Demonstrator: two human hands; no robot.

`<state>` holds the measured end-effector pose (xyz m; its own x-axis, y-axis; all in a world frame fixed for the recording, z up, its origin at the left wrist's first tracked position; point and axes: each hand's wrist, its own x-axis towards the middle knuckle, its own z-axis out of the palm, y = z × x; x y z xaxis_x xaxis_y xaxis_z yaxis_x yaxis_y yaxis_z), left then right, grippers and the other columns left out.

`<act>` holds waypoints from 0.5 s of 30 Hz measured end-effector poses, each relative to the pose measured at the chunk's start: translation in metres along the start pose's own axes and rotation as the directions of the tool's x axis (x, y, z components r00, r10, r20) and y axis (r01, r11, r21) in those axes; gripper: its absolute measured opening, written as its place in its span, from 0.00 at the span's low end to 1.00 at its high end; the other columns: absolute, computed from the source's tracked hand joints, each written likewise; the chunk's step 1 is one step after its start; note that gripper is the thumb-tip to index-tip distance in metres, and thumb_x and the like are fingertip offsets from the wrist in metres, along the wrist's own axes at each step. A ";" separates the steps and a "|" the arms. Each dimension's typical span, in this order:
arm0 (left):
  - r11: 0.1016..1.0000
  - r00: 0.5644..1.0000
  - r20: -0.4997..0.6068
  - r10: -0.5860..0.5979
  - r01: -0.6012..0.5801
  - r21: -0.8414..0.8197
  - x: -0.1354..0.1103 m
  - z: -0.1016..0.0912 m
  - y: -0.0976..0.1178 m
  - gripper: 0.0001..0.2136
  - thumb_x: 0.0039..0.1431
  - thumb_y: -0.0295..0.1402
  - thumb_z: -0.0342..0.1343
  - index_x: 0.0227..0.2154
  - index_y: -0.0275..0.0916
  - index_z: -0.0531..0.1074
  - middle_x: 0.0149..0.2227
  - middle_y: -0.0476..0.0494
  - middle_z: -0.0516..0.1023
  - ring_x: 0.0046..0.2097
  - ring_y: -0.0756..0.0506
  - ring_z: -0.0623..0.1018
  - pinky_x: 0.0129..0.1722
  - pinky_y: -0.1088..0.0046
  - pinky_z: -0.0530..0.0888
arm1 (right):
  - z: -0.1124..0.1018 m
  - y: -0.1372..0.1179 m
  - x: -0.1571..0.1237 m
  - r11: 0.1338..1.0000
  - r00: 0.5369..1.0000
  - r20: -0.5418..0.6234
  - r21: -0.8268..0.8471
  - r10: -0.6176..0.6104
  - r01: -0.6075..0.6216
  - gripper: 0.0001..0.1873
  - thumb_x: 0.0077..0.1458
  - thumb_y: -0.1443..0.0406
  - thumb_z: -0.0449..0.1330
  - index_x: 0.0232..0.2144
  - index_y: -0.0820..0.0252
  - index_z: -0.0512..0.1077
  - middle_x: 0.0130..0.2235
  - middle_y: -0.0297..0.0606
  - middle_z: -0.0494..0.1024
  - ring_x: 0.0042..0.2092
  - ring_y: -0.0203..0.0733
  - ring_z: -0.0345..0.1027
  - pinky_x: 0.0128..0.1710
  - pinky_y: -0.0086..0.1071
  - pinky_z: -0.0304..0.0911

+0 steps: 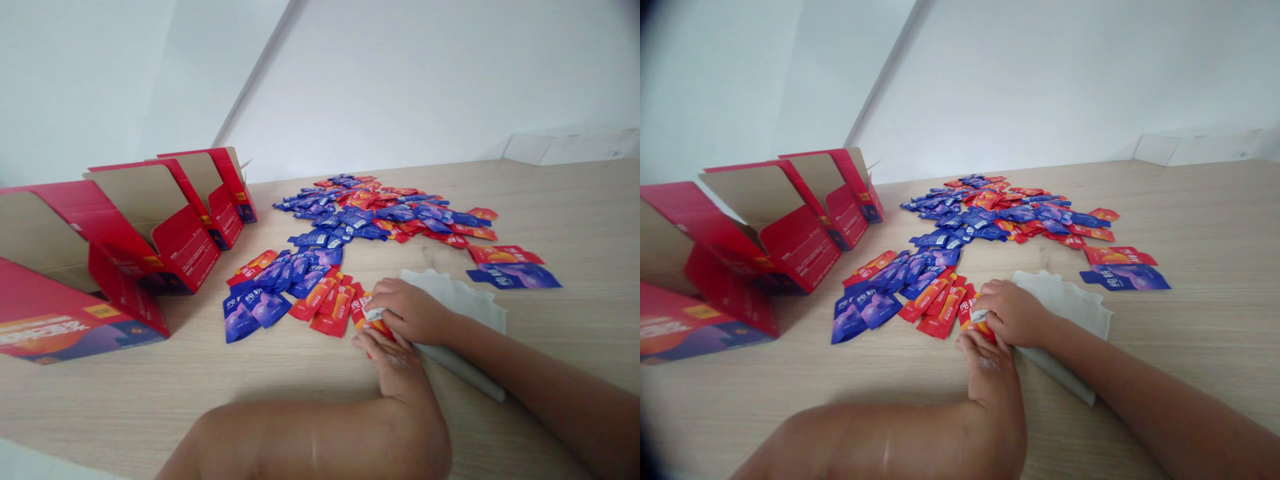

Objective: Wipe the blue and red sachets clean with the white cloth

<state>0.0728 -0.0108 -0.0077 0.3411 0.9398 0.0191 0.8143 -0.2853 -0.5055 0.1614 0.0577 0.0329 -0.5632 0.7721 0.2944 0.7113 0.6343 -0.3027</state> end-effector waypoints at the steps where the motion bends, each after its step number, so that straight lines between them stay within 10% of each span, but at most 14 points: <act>1: 1.000 1.000 -0.005 -0.003 0.003 -0.009 0.000 0.000 0.000 0.21 0.58 0.24 0.39 0.54 0.32 0.63 0.51 0.26 0.71 0.50 0.33 0.71 0.49 0.45 0.65 | 0.000 0.000 0.000 1.000 1.000 -0.001 -0.003 0.002 -0.002 0.16 0.47 0.75 0.49 0.35 0.61 0.74 0.33 0.40 0.71 0.37 0.43 0.61 0.39 0.36 0.55; 15: 0.988 0.998 -0.042 -0.046 0.039 -0.151 -0.002 -0.006 -0.006 0.22 0.56 0.22 0.43 0.54 0.32 0.62 0.49 0.25 0.72 0.50 0.34 0.72 0.52 0.45 0.62 | -0.001 0.012 0.000 0.987 0.991 -0.017 -0.080 0.136 -0.137 0.16 0.50 0.73 0.50 0.37 0.59 0.74 0.35 0.40 0.72 0.39 0.42 0.62 0.40 0.35 0.53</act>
<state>0.0703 -0.0119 0.0004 0.3230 0.9432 0.0783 0.8886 -0.2737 -0.3682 0.1703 0.0658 0.0299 -0.4542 0.8502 0.2663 0.8128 0.5178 -0.2669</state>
